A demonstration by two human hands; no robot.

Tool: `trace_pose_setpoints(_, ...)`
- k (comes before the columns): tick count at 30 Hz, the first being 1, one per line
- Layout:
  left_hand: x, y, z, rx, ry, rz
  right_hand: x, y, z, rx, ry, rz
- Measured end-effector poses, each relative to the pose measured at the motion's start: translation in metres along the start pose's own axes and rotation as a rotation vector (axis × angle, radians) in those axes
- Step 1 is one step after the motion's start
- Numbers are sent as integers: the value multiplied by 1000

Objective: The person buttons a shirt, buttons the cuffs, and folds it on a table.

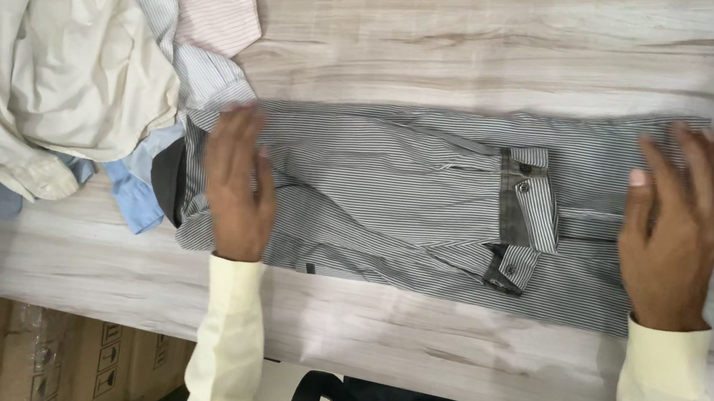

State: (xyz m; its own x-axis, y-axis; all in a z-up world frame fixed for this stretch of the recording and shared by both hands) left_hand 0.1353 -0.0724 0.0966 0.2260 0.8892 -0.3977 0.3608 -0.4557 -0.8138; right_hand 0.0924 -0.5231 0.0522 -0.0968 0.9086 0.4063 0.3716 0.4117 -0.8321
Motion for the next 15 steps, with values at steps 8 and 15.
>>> trace_pose_setpoints(8, 8, 90, 28, 366, 19, -151, -26, 32, 2, 175, 122, 154)
trace_pose_setpoints(15, 3, 73, 42, 292, 2, -156, -38, 10, 26, 200, 238, 132)
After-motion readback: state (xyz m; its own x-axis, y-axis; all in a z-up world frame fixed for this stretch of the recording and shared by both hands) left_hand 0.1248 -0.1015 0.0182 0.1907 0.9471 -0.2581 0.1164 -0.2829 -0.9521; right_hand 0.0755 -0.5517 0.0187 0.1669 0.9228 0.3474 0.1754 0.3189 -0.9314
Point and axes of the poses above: each hand's wrist, its own z-axis away from the middle knuckle, its own y-axis out of the palm, x = y × z, the point moved 9 cm from there along -z, towards the middle knuckle
